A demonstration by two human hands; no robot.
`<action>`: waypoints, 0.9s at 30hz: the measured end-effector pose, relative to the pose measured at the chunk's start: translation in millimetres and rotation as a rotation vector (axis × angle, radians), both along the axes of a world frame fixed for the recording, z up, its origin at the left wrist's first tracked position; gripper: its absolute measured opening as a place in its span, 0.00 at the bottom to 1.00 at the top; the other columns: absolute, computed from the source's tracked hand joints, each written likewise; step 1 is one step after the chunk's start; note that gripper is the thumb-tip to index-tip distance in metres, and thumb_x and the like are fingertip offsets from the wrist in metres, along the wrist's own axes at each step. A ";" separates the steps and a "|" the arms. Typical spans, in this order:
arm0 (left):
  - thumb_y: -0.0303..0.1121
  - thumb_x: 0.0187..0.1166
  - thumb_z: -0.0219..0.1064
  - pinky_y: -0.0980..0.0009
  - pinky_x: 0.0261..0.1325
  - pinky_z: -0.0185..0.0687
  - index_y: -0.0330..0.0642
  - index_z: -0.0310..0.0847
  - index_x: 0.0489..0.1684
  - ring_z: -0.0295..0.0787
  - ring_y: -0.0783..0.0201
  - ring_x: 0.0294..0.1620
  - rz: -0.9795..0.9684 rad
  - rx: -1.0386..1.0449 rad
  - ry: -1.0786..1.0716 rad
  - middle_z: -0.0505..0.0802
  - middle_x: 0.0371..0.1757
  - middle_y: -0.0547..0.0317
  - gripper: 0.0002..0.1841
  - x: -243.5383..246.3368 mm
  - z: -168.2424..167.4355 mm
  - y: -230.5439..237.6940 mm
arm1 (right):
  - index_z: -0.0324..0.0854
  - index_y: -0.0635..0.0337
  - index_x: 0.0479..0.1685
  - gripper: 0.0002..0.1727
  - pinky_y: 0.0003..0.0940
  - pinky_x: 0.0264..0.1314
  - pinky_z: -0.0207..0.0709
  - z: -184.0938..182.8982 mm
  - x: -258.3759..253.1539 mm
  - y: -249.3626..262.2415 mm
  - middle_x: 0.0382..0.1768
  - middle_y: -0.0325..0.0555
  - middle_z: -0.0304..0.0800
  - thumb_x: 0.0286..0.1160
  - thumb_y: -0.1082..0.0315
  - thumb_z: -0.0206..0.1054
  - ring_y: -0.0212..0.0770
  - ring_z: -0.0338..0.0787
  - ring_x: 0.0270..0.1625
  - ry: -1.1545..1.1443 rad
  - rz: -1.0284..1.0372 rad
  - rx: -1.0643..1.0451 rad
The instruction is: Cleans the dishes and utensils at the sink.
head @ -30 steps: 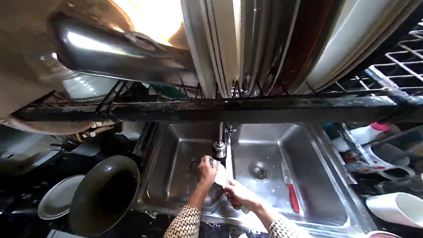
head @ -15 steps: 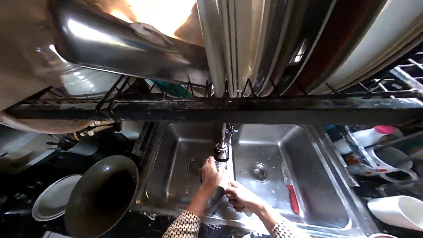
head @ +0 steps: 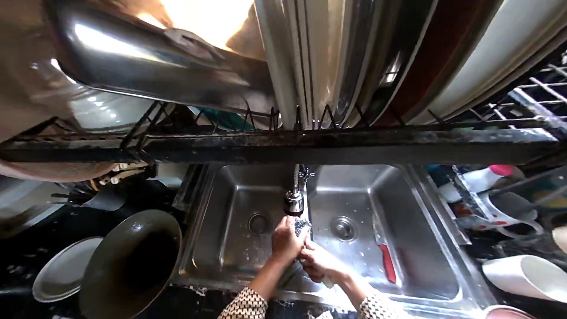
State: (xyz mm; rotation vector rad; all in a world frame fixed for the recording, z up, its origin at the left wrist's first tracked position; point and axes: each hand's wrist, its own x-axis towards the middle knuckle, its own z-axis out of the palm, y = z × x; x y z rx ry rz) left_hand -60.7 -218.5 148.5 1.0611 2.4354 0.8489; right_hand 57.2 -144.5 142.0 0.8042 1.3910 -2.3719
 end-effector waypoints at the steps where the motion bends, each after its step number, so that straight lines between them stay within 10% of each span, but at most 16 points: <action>1: 0.45 0.80 0.69 0.47 0.69 0.82 0.30 0.82 0.67 0.90 0.42 0.63 0.058 0.025 0.009 0.90 0.62 0.35 0.27 -9.4 -10.2 0.5 | 0.65 0.53 0.48 0.06 0.22 0.09 0.58 -0.7 1.0 -0.2 0.14 0.32 0.63 0.93 0.69 0.43 0.26 0.59 0.09 -0.014 0.004 -0.008; 7: 0.41 0.81 0.70 0.47 0.76 0.75 0.26 0.77 0.70 0.85 0.39 0.69 0.317 0.085 -0.090 0.87 0.65 0.30 0.27 -54.6 -22.8 -10.0 | 0.63 0.52 0.50 0.04 0.21 0.09 0.58 7.3 9.2 6.4 0.15 0.33 0.63 0.93 0.68 0.45 0.27 0.59 0.09 -0.026 -0.011 -0.035; 27: 0.39 0.77 0.71 0.48 0.71 0.81 0.31 0.85 0.64 0.88 0.44 0.67 0.070 0.168 -0.011 0.90 0.65 0.38 0.23 2.0 -19.4 -18.4 | 0.63 0.52 0.55 0.05 0.22 0.09 0.58 3.7 1.9 0.1 0.15 0.32 0.63 0.93 0.69 0.44 0.27 0.60 0.09 -0.008 -0.077 0.015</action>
